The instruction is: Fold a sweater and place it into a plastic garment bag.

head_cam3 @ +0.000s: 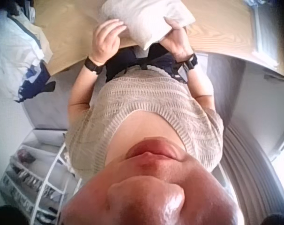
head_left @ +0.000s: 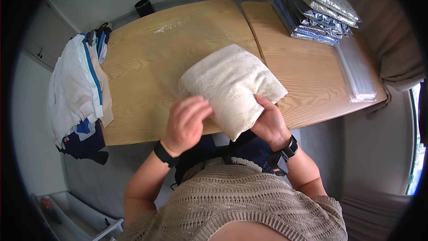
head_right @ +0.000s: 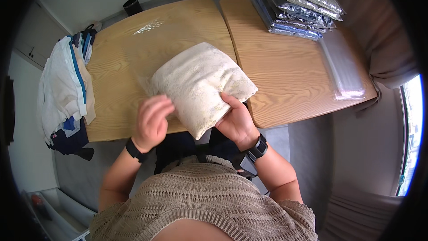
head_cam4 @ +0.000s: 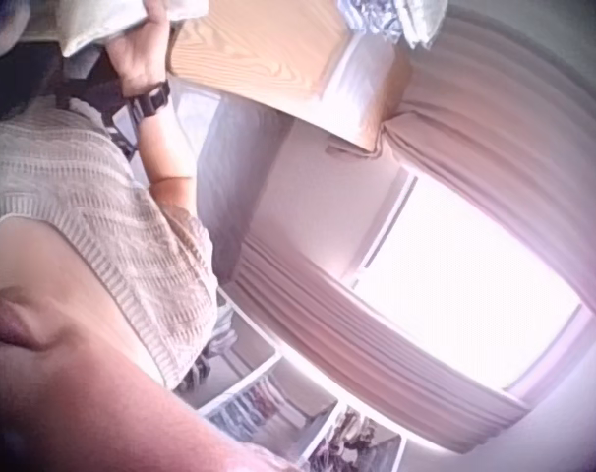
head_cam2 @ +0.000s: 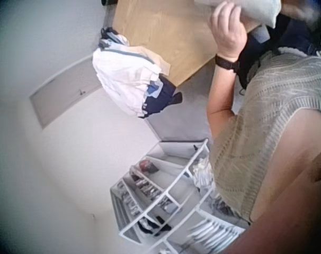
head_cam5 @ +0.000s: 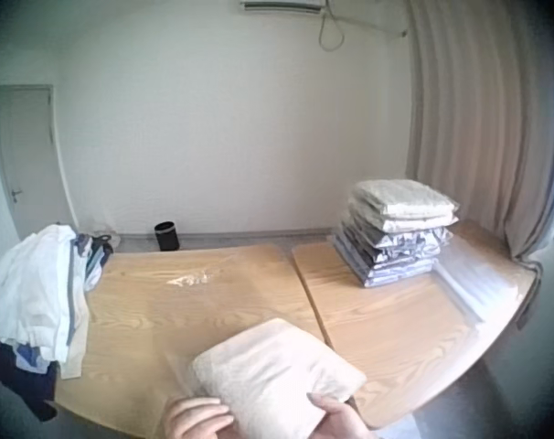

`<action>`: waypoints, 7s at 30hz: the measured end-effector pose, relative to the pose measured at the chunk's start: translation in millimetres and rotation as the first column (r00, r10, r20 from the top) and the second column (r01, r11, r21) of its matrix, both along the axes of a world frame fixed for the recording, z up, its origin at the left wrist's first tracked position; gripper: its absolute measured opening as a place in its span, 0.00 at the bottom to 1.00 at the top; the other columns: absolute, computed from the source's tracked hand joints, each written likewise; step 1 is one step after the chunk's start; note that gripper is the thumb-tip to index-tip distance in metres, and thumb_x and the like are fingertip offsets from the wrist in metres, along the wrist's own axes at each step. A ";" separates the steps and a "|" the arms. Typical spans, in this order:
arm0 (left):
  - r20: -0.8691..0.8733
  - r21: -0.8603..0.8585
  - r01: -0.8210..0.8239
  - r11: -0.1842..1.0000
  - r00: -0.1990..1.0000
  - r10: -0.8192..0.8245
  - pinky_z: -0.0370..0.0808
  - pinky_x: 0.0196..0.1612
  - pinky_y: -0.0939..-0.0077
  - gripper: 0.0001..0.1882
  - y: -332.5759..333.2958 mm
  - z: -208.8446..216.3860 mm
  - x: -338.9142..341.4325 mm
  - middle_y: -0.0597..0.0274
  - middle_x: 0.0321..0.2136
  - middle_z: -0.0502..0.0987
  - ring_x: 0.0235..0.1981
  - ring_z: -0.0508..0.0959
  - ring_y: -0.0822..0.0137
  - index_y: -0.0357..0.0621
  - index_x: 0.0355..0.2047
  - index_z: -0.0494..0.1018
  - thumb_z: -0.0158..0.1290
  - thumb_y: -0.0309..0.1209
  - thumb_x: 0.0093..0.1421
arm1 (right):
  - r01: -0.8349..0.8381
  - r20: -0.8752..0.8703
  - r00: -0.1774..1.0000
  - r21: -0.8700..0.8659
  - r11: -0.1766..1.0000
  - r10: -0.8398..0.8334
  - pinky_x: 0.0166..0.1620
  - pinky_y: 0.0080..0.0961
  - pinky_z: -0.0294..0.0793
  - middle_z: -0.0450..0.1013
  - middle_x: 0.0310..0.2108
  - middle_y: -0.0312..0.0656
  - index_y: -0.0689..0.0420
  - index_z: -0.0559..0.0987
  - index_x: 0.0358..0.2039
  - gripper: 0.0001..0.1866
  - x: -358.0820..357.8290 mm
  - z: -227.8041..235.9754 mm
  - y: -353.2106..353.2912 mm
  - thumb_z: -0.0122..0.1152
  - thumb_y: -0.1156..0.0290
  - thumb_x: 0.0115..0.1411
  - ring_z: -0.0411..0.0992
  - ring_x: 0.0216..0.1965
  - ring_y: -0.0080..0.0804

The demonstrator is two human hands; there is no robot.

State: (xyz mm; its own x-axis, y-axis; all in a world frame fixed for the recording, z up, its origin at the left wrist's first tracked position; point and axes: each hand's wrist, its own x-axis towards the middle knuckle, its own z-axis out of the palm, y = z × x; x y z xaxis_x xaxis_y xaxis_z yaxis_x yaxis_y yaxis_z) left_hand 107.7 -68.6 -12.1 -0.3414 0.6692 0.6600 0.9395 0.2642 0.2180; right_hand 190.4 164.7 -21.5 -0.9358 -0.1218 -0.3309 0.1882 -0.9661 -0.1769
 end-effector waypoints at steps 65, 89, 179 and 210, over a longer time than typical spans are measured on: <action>0.185 -0.494 -0.105 0.863 0.957 0.223 0.58 0.62 0.62 0.30 -45.2 -28.2 54.4 0.49 0.56 0.65 0.59 0.64 0.54 0.36 0.56 0.63 0.54 0.37 0.55 | -0.057 -0.081 0.990 0.538 0.841 0.118 0.61 0.45 0.58 0.58 0.60 0.48 0.57 0.55 0.61 0.34 -188.4 -39.7 -112.9 0.49 0.51 0.63 0.60 0.58 0.43; 0.868 0.183 -0.523 0.833 0.484 0.113 0.65 0.25 0.85 0.10 -85.8 -11.6 13.1 0.66 0.27 0.74 0.24 0.72 0.77 0.39 0.32 0.69 0.44 0.33 0.66 | 0.251 -0.167 0.968 0.645 0.722 -0.187 0.54 0.25 0.63 0.63 0.55 0.42 0.55 0.58 0.61 0.31 -116.6 -3.9 -100.6 0.50 0.82 0.56 0.63 0.52 0.30; 0.790 0.353 -0.265 0.897 0.598 -0.134 0.72 0.42 0.74 0.18 -59.0 163.0 -129.7 0.54 0.34 0.78 0.39 0.78 0.65 0.41 0.36 0.67 0.37 0.43 0.69 | 0.480 -0.485 0.865 0.874 0.074 0.129 0.37 0.19 0.72 0.78 0.32 0.41 0.62 0.75 0.33 0.19 -124.2 164.9 48.6 0.39 0.62 0.69 0.75 0.33 0.25; 0.543 -0.314 -0.009 0.949 0.819 0.187 0.72 0.42 0.77 0.17 22.3 139.9 -106.4 0.59 0.49 0.72 0.39 0.75 0.71 0.42 0.50 0.69 0.51 0.29 0.60 | -0.226 0.268 0.893 0.962 -0.156 0.361 0.36 0.18 0.75 0.78 0.30 0.40 0.63 0.79 0.36 0.10 58.7 30.2 118.4 0.55 0.73 0.58 0.76 0.30 0.25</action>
